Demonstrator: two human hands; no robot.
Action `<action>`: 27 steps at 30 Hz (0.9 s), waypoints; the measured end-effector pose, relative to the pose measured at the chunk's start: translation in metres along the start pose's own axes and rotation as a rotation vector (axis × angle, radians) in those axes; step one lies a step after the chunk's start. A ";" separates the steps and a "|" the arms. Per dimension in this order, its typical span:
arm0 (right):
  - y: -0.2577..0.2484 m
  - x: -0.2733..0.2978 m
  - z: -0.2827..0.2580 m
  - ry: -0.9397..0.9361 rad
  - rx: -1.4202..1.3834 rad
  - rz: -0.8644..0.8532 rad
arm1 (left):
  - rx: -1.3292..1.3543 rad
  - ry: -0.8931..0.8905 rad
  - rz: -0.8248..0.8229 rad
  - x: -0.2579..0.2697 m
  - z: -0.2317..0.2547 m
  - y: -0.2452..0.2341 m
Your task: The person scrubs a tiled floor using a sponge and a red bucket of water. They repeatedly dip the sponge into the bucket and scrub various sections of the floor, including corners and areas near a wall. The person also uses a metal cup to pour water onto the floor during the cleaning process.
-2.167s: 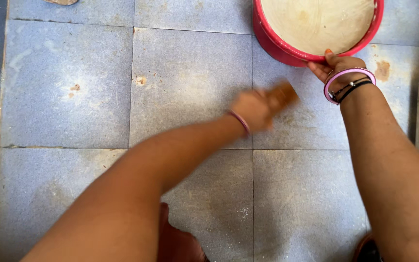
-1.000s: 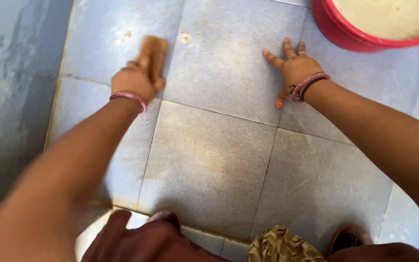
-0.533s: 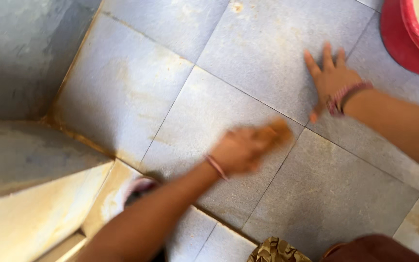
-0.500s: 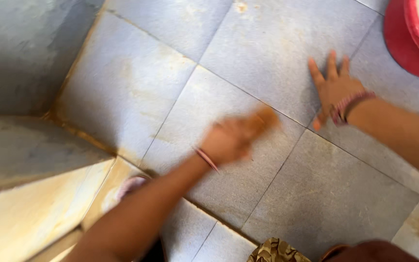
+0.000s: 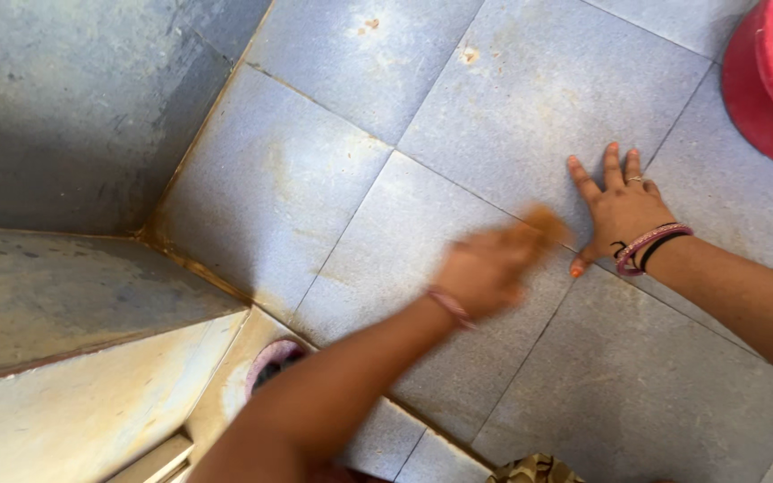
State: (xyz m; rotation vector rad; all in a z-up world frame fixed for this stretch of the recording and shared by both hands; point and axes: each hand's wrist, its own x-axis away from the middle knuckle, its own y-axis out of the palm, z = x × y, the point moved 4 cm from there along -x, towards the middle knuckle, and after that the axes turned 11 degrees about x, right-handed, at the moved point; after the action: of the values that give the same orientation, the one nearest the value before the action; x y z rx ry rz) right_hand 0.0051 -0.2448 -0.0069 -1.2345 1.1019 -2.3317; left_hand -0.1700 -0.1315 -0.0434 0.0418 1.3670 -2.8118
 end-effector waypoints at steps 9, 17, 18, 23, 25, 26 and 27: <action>0.004 -0.001 -0.004 -0.006 0.021 0.007 | -0.384 -0.391 0.318 -0.008 -0.190 -0.136; 0.003 -0.005 -0.011 -0.002 0.091 0.009 | -0.235 -0.371 0.248 0.074 -0.134 -0.129; 0.003 -0.007 -0.012 -0.003 0.100 -0.017 | -0.179 -0.182 0.207 0.062 -0.102 -0.103; 0.006 -0.009 -0.010 -0.011 0.129 -0.091 | -0.406 -0.006 -0.692 0.063 0.018 -0.019; 0.012 -0.009 -0.006 -0.002 0.188 -0.002 | -0.222 0.029 -0.412 0.053 -0.004 -0.033; 0.016 -0.008 -0.006 0.001 0.215 0.039 | -0.130 0.040 -0.274 0.050 -0.021 -0.039; 0.019 -0.010 -0.006 -0.002 0.189 0.049 | -0.182 -0.053 -0.166 0.048 -0.051 -0.050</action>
State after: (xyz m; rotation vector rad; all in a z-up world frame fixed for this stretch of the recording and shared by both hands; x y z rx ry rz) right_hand 0.0040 -0.2491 -0.0287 -1.1277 0.8775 -2.3350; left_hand -0.2187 -0.0607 -0.0374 -0.1541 1.6809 -2.7776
